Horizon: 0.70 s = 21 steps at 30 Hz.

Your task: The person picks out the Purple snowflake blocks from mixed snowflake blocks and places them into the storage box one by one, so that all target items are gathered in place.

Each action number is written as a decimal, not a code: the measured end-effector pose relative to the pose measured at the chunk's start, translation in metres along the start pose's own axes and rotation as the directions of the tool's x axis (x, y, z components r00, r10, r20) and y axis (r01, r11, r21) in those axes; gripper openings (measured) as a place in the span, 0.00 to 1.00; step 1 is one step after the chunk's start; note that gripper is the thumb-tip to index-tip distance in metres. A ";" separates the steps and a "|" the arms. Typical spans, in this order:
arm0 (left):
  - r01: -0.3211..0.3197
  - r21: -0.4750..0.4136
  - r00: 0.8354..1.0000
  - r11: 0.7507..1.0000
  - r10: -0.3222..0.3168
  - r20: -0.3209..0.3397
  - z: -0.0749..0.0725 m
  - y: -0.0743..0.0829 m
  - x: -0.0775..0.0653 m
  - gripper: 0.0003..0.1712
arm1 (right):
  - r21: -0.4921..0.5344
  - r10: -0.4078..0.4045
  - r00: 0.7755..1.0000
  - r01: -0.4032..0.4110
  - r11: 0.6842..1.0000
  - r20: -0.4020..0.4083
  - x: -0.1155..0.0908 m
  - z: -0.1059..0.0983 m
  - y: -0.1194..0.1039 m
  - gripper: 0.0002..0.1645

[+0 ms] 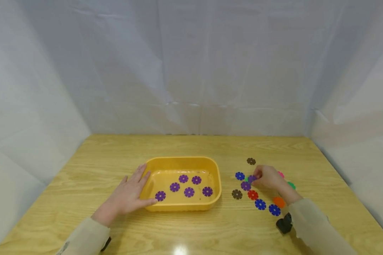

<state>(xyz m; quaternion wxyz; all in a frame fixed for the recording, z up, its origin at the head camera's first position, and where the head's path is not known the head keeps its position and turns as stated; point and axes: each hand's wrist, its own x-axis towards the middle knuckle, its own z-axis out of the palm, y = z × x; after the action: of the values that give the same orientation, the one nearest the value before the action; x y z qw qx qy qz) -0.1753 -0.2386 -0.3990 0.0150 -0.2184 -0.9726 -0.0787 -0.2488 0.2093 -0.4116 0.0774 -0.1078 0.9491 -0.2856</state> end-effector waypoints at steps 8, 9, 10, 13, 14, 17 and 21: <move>-0.006 0.005 1.000 1.000 0.007 -0.007 0.000 0.000 0.001 0.53 | 0.007 -0.099 0.990 0.101 0.995 -0.100 -0.003 -0.005 -0.002 0.02; -0.006 0.005 1.000 1.000 0.006 -0.007 0.000 0.000 0.001 0.53 | 0.008 -0.097 0.990 0.099 0.995 -0.105 -0.004 -0.006 -0.002 0.01; -0.007 0.005 1.000 1.000 0.007 -0.007 0.000 0.000 0.001 0.53 | 0.009 -0.095 0.990 0.097 0.995 -0.108 -0.004 -0.006 -0.003 0.02; -0.007 0.005 1.000 1.000 0.007 -0.008 0.000 0.000 0.001 0.53 | 0.026 -0.083 0.990 0.086 0.996 -0.113 -0.007 -0.007 -0.008 0.03; -0.007 0.005 1.000 1.000 0.007 -0.009 0.000 -0.001 0.000 0.53 | 0.031 -0.083 0.990 0.087 0.996 -0.115 -0.008 -0.007 -0.010 0.03; -0.005 0.006 1.000 1.000 0.005 -0.009 0.000 0.000 0.000 0.53 | 0.051 -0.084 0.988 0.092 0.994 -0.132 -0.011 -0.009 -0.019 0.04; -0.002 0.006 1.000 1.000 0.002 -0.009 -0.001 0.000 0.000 0.53 | 0.063 -0.111 0.979 0.124 0.990 -0.171 -0.013 -0.009 -0.033 0.05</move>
<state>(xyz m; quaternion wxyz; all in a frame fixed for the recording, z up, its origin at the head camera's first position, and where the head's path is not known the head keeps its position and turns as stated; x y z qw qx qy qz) -0.1754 -0.2386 -0.3985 0.0201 -0.2191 -0.9725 -0.0768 -0.2324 0.1907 -0.3849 -0.0157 -0.1365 0.9330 -0.3325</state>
